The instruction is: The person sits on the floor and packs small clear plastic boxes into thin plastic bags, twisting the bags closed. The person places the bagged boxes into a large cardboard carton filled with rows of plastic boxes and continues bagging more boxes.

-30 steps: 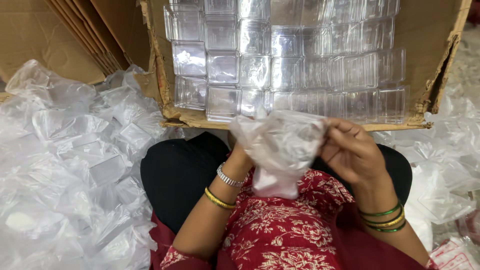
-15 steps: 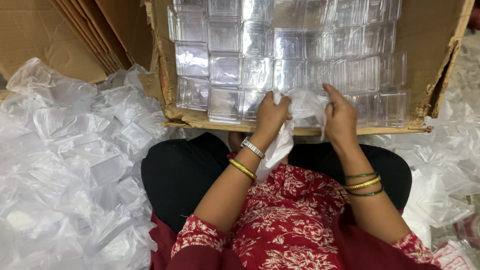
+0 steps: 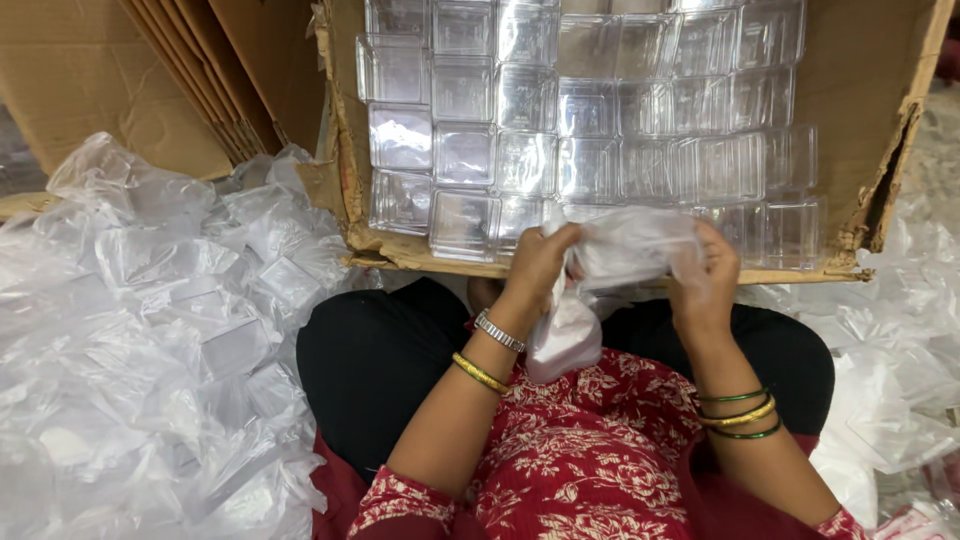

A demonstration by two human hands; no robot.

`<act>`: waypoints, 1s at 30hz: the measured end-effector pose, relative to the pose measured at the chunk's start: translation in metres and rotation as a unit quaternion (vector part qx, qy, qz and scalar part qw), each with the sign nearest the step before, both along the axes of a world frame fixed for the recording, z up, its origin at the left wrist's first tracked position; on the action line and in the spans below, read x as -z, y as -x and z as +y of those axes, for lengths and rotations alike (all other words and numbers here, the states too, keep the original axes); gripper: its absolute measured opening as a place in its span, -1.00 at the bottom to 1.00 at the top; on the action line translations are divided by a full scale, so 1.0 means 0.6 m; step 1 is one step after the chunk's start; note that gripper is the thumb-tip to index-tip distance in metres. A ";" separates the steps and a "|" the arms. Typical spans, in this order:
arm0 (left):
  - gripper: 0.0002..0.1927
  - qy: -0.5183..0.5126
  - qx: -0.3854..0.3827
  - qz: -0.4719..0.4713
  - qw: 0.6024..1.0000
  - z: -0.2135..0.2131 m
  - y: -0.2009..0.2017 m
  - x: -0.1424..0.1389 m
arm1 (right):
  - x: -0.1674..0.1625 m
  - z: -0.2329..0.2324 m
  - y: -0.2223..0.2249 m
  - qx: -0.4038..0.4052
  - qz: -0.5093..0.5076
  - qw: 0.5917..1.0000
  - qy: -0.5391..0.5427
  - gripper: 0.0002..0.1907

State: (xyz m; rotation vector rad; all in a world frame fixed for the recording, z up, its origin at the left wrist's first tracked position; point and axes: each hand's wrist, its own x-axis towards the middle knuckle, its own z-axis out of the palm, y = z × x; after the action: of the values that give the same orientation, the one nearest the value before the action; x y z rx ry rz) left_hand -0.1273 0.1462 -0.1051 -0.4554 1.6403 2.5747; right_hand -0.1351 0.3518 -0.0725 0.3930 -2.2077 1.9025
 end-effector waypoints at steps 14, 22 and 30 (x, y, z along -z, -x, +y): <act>-0.71 -0.028 0.113 -0.046 0.992 0.022 -0.104 -0.040 | -0.003 0.014 -0.086 0.002 0.059 0.997 0.047 -0.57; -0.56 0.211 0.185 0.079 0.957 0.081 -0.135 -0.073 | 0.004 0.072 -0.172 -0.318 -0.348 0.764 0.441 -0.56; -0.59 0.230 0.079 0.067 0.968 0.102 -0.131 -0.025 | 0.085 0.231 -0.183 -0.315 -0.324 0.877 0.162 -0.53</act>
State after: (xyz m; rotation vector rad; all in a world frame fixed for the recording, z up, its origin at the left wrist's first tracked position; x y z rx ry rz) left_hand -0.0489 0.2071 -0.0903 -0.1582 2.2277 2.1430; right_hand -0.0253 0.4902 -0.1235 0.5154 -2.1978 3.0877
